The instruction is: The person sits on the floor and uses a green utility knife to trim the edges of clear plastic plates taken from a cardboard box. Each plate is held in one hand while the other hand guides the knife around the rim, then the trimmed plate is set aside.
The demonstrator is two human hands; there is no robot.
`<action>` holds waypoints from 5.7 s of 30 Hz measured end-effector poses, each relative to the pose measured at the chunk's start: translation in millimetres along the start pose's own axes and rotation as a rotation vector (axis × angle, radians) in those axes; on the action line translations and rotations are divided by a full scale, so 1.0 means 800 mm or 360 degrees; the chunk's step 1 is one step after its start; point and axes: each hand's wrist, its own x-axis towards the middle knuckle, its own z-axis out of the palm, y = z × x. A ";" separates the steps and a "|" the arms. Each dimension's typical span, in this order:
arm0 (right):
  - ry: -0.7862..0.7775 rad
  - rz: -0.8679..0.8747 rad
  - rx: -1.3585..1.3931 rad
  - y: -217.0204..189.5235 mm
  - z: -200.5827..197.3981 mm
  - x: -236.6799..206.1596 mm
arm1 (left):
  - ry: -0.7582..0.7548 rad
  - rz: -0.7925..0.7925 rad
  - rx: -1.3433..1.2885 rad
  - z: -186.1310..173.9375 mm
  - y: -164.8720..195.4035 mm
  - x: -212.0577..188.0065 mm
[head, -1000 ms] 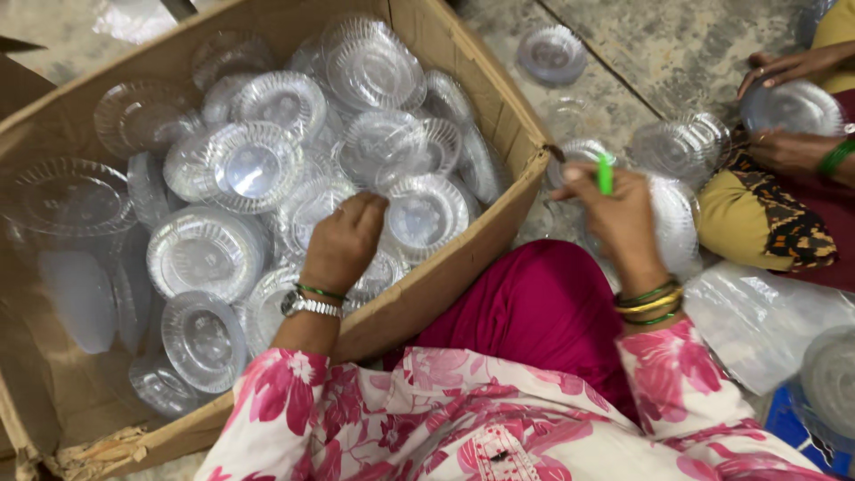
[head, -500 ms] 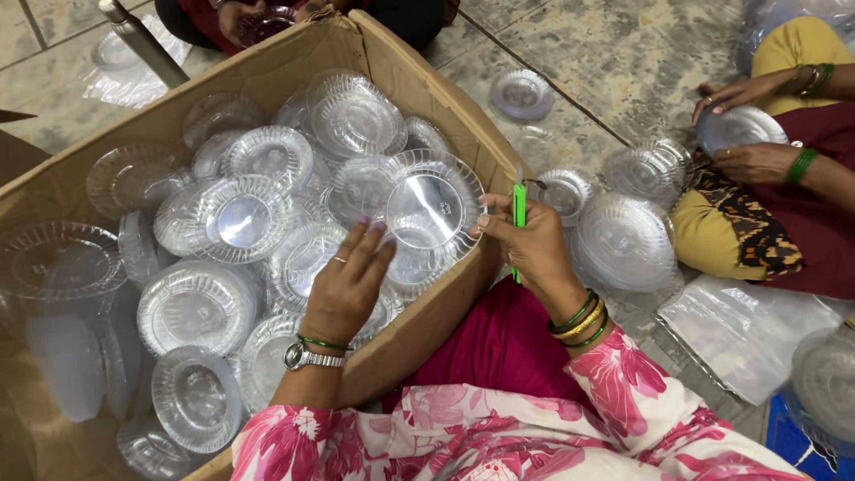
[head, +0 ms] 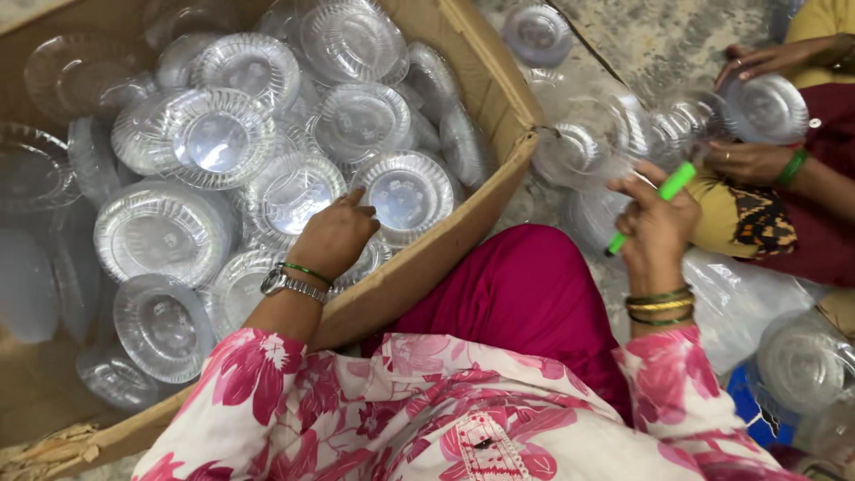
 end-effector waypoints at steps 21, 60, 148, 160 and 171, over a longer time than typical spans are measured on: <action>-0.0373 -0.0099 -0.0316 -0.005 0.106 -0.041 | 0.0850 -0.0089 -0.0157 -0.058 0.001 -0.021; 0.0156 -0.0288 -0.0401 -0.017 0.009 -0.002 | 0.0565 -0.0741 -0.0184 -0.051 0.009 -0.018; -0.0675 0.0262 -0.0060 -0.004 0.155 -0.089 | 0.1014 0.0777 0.0053 -0.121 0.076 -0.024; -0.0537 0.0197 0.0012 -0.013 0.146 -0.086 | 0.1062 -0.0342 -0.0239 -0.076 0.051 -0.008; -0.0280 0.0000 -0.0030 -0.034 0.087 -0.064 | 0.0051 -0.0837 -0.0024 0.020 -0.013 -0.007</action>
